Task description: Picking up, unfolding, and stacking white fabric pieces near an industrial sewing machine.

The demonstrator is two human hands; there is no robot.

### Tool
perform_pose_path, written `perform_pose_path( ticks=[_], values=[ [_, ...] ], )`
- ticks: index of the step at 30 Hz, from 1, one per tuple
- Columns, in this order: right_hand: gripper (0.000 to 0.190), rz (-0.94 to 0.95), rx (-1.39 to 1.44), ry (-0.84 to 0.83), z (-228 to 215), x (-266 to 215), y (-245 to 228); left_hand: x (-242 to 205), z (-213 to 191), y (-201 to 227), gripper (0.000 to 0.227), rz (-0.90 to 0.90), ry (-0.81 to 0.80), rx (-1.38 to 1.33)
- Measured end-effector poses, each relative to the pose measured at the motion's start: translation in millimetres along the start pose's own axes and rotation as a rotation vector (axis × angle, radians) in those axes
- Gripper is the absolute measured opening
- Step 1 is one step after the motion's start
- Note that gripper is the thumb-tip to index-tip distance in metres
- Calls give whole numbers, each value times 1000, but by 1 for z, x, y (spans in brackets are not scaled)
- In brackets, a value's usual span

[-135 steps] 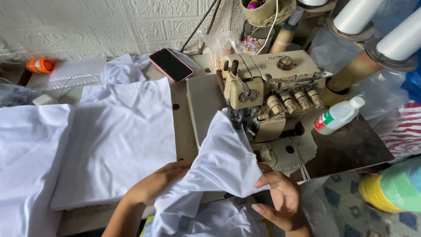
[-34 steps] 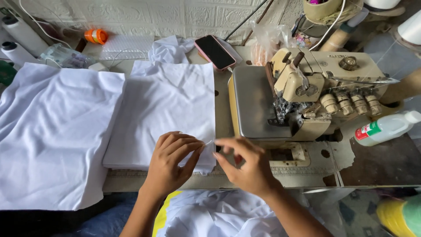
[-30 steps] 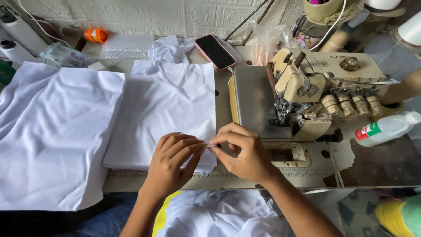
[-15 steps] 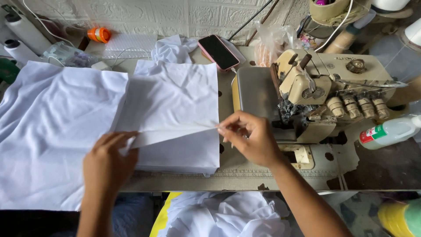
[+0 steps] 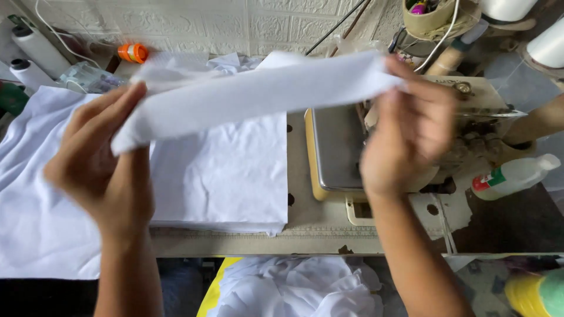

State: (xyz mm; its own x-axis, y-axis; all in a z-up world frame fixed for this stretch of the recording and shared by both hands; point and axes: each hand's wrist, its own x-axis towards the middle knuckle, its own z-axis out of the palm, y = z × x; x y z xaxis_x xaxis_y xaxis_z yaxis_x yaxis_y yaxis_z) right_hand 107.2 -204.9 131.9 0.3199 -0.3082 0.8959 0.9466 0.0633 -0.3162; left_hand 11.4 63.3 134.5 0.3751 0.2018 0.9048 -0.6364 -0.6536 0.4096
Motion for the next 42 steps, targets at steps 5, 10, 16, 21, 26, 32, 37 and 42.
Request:
perform_pose_path(
  ticks=[5, 10, 16, 21, 26, 32, 37, 42],
  values=[
    [14, 217, -251, 46, -116, -1, -82, 17, -67, 19, 30, -767, -680, 61],
    [57, 230, -880, -384, -247, -17, -74, 16, -41, 32, 34, -1777, -1123, 8],
    [16, 739, -736, -313, -147, -46, -32, -54, 28, 8, 50, -943, -724, -90],
    [11, 799, -676, -273, -147, -71, 4, -84, 95, -3, 40, -593, -554, 347],
    [19, 900, -664, -259, -141, -70, -2, -132, 172, 55, 38, -165, -608, -61],
    [21, 605, -763, -449, -146, -71, -19, -150, 203, 64, 55, 63, -687, 145],
    [28, 574, -872, -358, -157, -92, -18, -148, 214, 56, 58, 77, -689, 196],
    [43, 1033, -824, -330, -164, -120, -24, -145, 220, 52, 61, 90, -723, 220]
  ],
)
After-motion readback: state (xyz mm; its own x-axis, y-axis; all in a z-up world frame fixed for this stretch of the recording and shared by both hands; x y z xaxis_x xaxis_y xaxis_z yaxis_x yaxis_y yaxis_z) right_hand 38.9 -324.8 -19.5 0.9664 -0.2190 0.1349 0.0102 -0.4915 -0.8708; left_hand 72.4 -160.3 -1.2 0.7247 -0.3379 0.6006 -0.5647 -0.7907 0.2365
